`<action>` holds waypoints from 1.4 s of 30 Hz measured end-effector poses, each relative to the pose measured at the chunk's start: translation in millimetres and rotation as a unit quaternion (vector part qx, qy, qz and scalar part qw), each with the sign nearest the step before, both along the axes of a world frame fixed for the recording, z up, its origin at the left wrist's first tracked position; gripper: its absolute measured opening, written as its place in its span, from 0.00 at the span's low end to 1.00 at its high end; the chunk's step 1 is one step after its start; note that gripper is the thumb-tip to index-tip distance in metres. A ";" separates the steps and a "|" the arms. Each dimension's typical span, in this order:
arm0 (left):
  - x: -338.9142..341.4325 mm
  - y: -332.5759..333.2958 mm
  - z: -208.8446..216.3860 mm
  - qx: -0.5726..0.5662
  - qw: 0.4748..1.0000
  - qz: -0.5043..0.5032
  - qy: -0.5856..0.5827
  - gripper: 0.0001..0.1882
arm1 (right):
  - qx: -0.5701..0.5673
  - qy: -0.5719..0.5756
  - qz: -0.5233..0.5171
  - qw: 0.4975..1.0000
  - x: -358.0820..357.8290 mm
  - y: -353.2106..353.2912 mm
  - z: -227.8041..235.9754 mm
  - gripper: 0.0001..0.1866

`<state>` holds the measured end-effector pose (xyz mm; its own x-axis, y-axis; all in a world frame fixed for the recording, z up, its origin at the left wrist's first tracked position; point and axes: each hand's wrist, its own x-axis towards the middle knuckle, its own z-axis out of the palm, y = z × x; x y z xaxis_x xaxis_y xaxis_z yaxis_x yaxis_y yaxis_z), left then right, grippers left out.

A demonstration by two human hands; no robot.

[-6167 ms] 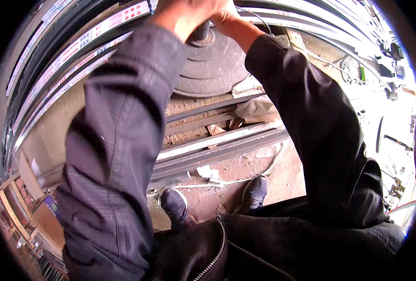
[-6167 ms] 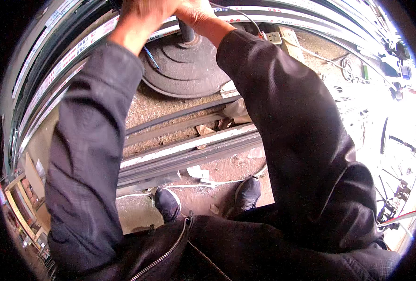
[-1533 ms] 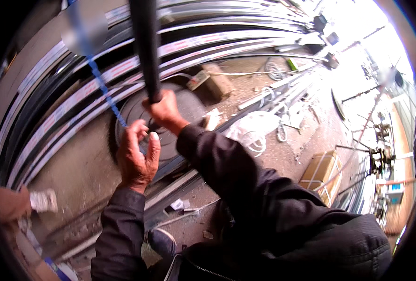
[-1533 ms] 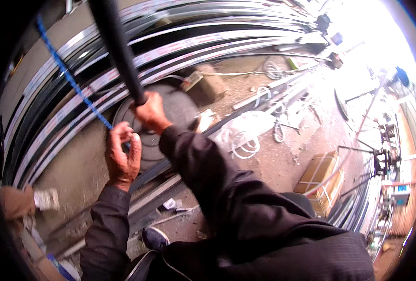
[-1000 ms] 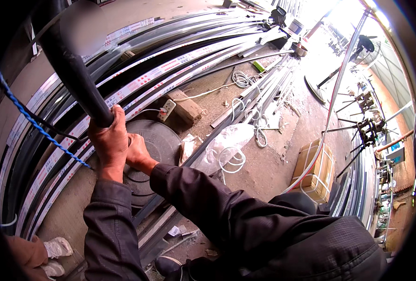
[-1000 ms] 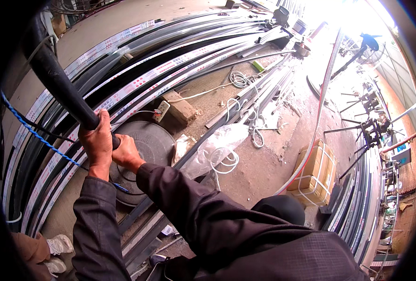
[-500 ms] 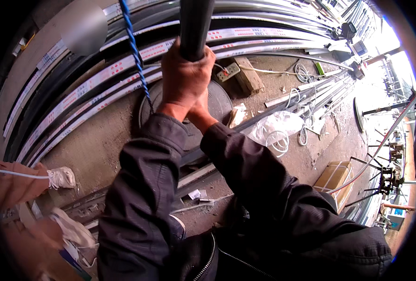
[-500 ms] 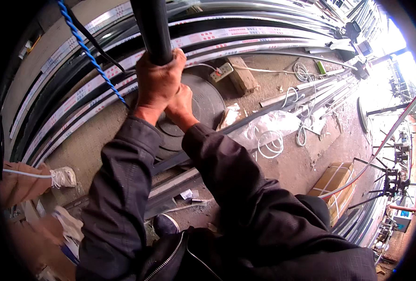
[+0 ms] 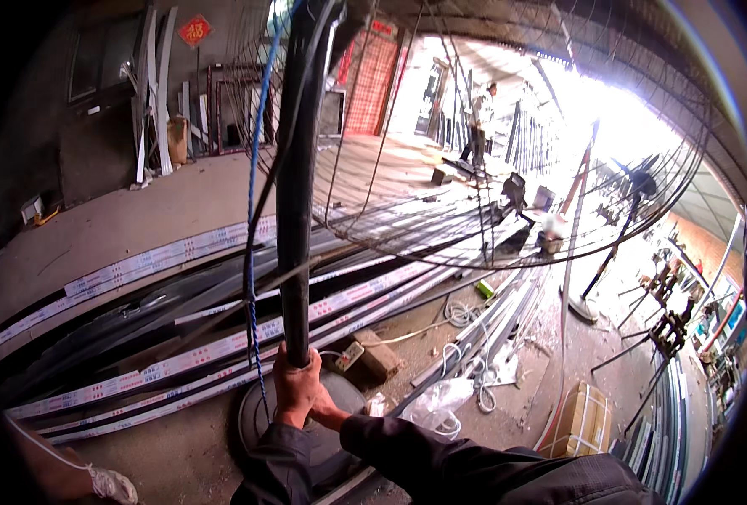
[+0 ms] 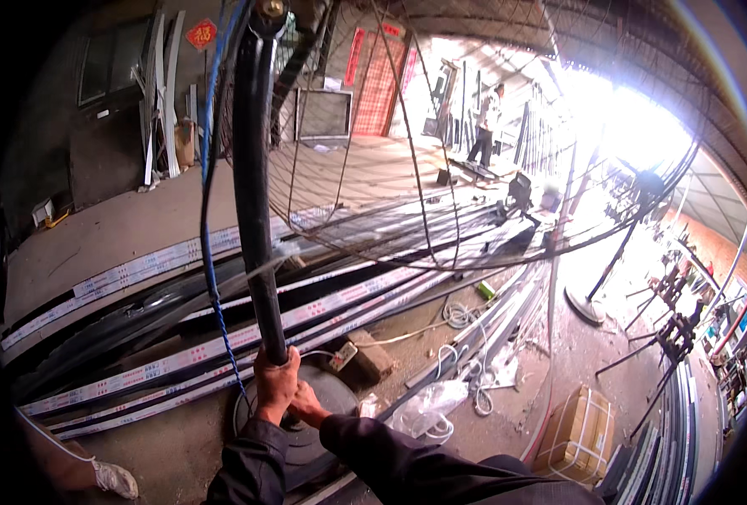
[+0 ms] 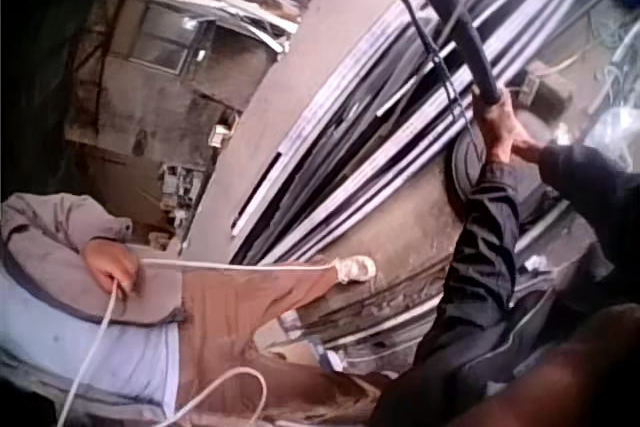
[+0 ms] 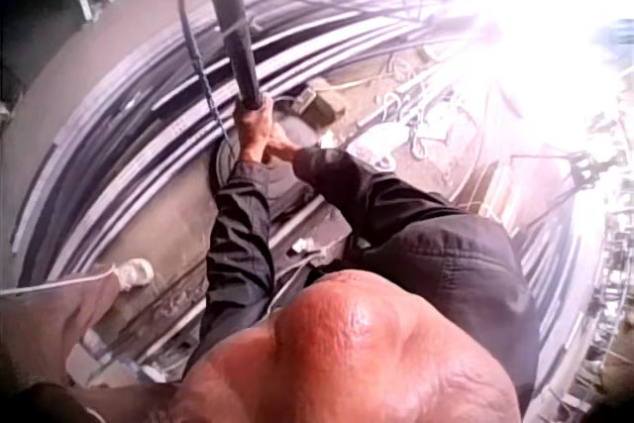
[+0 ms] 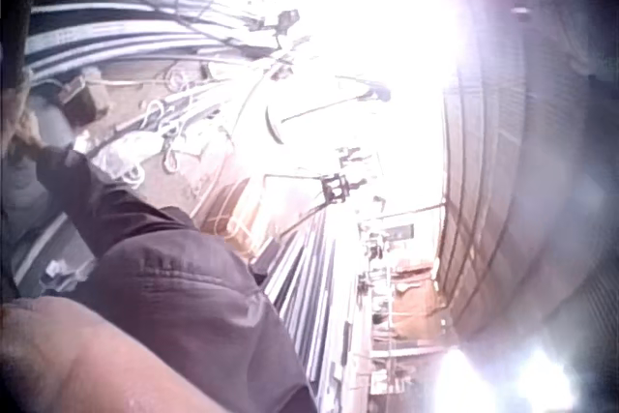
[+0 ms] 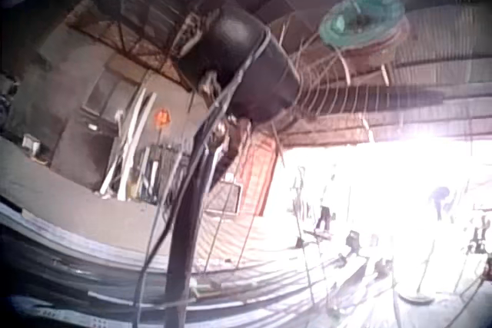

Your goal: The person measures a black metal profile with a tape measure and marks it with a marker. They then use a chop saw to cut the profile at the marked point. The person repeats this process for another profile and organizes the cut pieces.

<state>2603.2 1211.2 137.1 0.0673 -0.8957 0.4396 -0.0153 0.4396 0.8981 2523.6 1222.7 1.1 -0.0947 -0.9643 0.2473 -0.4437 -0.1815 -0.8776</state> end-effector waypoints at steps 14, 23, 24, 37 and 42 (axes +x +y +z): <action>12.1 11.1 12.0 0.037 0.999 -0.038 -0.013 0.13 | -0.030 -0.044 -0.057 0.997 8.3 11.0 27.2 0.23; 1.9 0.4 18.7 0.060 0.992 -0.109 -0.007 0.15 | -0.051 -0.093 -0.113 0.988 9.8 0.5 47.3 0.26; 5.1 0.2 21.0 0.045 0.997 -0.069 -0.008 0.15 | -0.057 -0.102 -0.107 0.987 18.7 -6.3 51.8 0.26; -3.3 2.5 19.9 0.017 0.995 0.081 -0.059 0.17 | -0.091 -0.119 -0.118 0.982 27.1 -23.7 58.8 0.32; -9.6 1.9 17.2 0.006 0.994 0.084 -0.065 0.17 | -0.103 -0.116 -0.121 0.980 20.1 -23.2 55.5 0.34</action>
<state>2593.7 1213.0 154.4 0.1593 -0.8823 0.4429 -0.2033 0.4097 0.8893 2543.7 1199.6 56.6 -0.3920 -0.8385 0.3785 -0.2888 -0.2784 -0.9160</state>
